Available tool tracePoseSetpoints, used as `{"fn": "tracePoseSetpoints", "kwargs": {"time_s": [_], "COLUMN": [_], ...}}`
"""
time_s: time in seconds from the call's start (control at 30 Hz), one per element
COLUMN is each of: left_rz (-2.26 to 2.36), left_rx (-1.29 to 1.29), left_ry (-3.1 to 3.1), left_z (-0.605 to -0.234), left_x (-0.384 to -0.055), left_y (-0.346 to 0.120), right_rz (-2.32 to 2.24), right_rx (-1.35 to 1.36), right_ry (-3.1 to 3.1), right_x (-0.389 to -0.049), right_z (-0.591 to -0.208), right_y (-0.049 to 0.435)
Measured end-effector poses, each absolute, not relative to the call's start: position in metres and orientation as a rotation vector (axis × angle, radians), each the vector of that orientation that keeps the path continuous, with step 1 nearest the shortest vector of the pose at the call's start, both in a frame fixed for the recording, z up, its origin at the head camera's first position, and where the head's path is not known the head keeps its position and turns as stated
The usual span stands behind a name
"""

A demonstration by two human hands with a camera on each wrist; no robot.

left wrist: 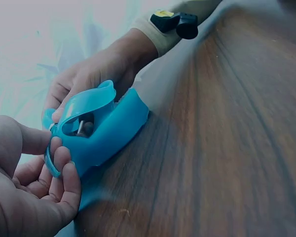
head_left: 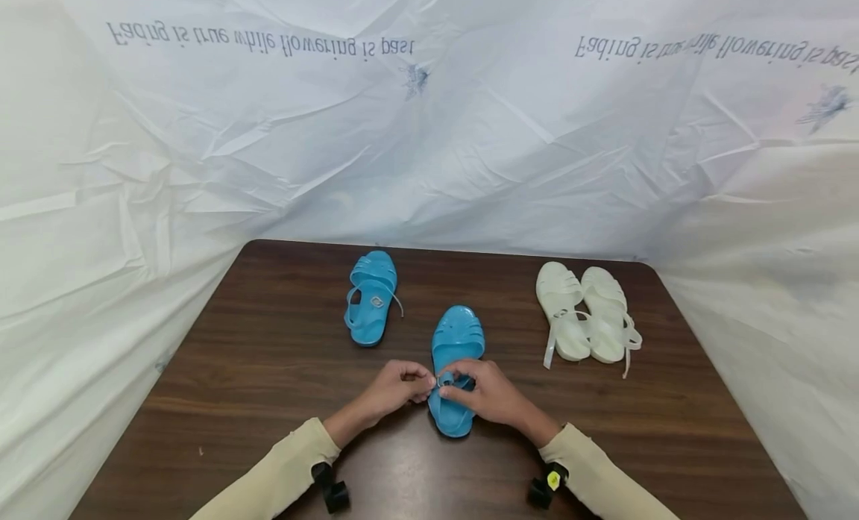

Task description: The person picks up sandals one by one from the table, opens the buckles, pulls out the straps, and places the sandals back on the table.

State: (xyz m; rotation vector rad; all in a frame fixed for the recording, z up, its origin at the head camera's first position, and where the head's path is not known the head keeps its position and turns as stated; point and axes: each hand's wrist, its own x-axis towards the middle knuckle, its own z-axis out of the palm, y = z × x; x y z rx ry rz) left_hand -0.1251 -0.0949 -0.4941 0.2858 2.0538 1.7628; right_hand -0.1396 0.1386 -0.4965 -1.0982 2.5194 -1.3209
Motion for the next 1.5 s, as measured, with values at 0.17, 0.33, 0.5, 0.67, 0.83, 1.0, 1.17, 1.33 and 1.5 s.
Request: {"fn": "tracePoseSetpoints", "kwargs": {"time_s": [0.17,0.33,0.5,0.67,0.83,1.0,1.17,1.33,1.5], "left_rz": [1.726,1.735,1.801,1.812,1.825,1.823,1.793,1.795,1.778], "left_rx": [0.311,0.309,0.267,0.28,0.263,0.259,0.318,0.282,0.243], "left_ry": [2.066,2.033,1.924,1.925,1.931,2.011,2.086,1.958,1.943], "left_z": [-0.496,-0.495,-0.497,-0.5,-0.501,-0.499,-0.494,-0.495,-0.497], "left_x": [-0.122,-0.123,-0.124,-0.125,-0.125,-0.124,-0.126,-0.127,-0.127], "left_y": [-0.101,-0.104,-0.104,-0.102,-0.101,-0.1,-0.098,-0.104,-0.107], "right_rz": [-1.317,-1.327,-1.332,-1.346,-1.334,-1.31,-1.329,-1.361,-1.363], "right_rx": [-1.084,-1.097,-1.096,-1.116,-1.138,-1.133,-1.127,-1.092,-1.107], "right_ry": [2.551,2.561,2.549,2.522,2.511,2.534,2.583,2.576,2.592], "right_x": [-0.137,-0.137,-0.137,-0.137,-0.137,-0.137,-0.135,-0.133,-0.134], "right_z": [-0.498,-0.499,-0.499,-0.5,-0.499,-0.497,-0.497,-0.5,-0.502], "right_y": [0.139,0.139,0.139,0.137,0.134,0.131,0.131,0.133,0.133]}}
